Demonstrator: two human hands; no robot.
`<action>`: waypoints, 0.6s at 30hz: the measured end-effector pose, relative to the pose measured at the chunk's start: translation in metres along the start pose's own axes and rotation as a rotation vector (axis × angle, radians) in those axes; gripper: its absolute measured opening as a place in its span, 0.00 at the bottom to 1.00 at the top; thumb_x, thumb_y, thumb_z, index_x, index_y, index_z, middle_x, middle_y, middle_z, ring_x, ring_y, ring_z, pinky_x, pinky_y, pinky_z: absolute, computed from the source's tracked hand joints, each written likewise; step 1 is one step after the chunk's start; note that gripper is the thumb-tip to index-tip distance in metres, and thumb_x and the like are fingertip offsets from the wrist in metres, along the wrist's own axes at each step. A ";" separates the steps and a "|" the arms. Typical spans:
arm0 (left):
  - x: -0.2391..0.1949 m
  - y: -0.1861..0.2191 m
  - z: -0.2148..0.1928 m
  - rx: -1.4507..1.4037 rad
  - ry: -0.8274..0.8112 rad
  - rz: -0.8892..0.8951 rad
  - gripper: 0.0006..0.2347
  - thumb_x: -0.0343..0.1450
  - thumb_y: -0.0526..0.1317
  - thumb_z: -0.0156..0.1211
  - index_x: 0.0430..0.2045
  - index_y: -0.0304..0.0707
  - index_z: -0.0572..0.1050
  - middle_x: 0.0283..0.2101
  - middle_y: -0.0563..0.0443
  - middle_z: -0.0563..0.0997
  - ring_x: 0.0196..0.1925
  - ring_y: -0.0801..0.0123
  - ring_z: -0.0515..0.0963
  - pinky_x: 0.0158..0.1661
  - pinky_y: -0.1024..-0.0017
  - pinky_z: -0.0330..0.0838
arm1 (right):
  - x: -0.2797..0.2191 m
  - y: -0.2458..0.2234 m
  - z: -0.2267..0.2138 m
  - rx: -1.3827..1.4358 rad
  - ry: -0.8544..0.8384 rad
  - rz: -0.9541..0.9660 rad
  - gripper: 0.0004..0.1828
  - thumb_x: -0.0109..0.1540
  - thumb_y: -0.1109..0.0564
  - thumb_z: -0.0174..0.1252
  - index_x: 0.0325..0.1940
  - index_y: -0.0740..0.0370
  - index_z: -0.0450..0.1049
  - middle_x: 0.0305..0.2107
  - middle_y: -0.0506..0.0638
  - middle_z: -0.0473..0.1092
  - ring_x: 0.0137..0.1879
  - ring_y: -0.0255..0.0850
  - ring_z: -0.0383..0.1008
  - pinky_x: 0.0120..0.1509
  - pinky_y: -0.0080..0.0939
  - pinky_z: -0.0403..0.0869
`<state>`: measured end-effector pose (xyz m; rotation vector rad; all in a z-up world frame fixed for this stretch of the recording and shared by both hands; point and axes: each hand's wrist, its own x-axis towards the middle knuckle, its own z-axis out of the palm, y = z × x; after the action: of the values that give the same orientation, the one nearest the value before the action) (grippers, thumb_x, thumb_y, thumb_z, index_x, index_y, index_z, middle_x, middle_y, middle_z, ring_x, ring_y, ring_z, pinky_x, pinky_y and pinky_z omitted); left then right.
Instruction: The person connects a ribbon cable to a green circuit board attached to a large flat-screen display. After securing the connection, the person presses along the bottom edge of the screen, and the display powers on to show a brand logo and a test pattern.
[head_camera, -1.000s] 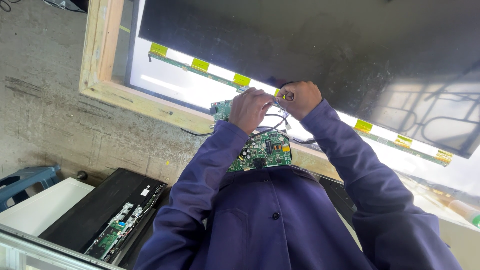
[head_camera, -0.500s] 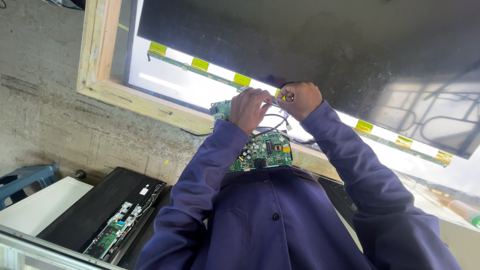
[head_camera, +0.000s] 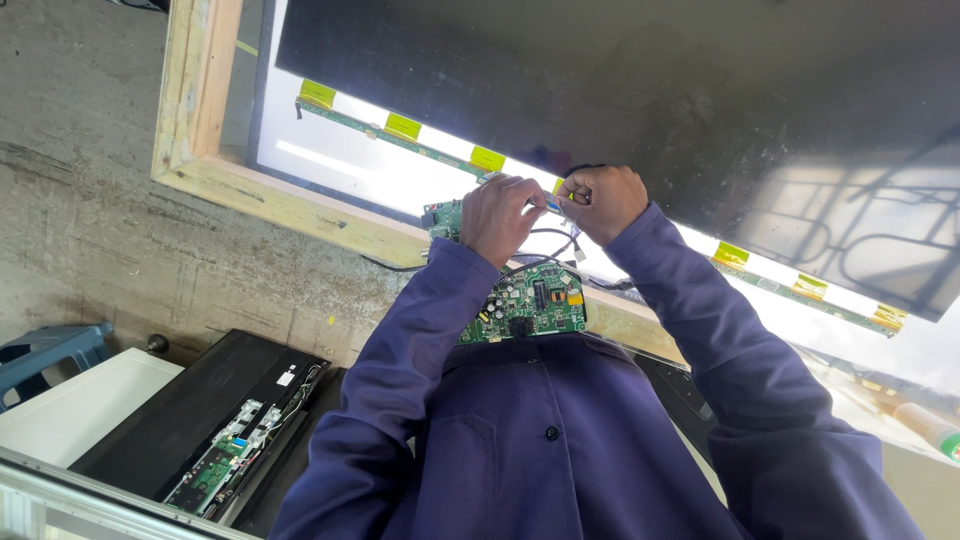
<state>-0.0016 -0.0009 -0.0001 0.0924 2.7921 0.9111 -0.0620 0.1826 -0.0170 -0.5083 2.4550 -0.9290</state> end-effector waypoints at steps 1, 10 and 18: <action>0.000 0.000 -0.001 -0.001 0.000 0.000 0.06 0.63 0.35 0.67 0.26 0.49 0.75 0.29 0.55 0.82 0.37 0.64 0.84 0.33 0.69 0.81 | 0.000 0.001 0.001 0.000 0.000 0.001 0.04 0.51 0.60 0.63 0.29 0.53 0.79 0.12 0.41 0.66 0.19 0.38 0.69 0.31 0.37 0.67; 0.000 -0.001 0.001 0.001 -0.011 -0.008 0.06 0.64 0.35 0.66 0.26 0.49 0.75 0.29 0.55 0.82 0.37 0.64 0.83 0.34 0.69 0.80 | -0.004 0.002 0.004 0.080 0.060 -0.039 0.05 0.51 0.64 0.63 0.30 0.57 0.79 0.10 0.41 0.63 0.14 0.34 0.63 0.25 0.33 0.62; 0.002 -0.002 0.001 0.001 -0.011 0.003 0.06 0.64 0.34 0.66 0.27 0.48 0.75 0.29 0.54 0.82 0.36 0.64 0.83 0.33 0.70 0.80 | -0.004 0.005 0.008 0.043 0.087 -0.025 0.04 0.50 0.60 0.64 0.28 0.54 0.79 0.09 0.41 0.64 0.15 0.38 0.67 0.25 0.36 0.63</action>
<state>-0.0031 -0.0023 -0.0023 0.1017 2.7836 0.9069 -0.0553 0.1841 -0.0245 -0.4943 2.5053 -1.0315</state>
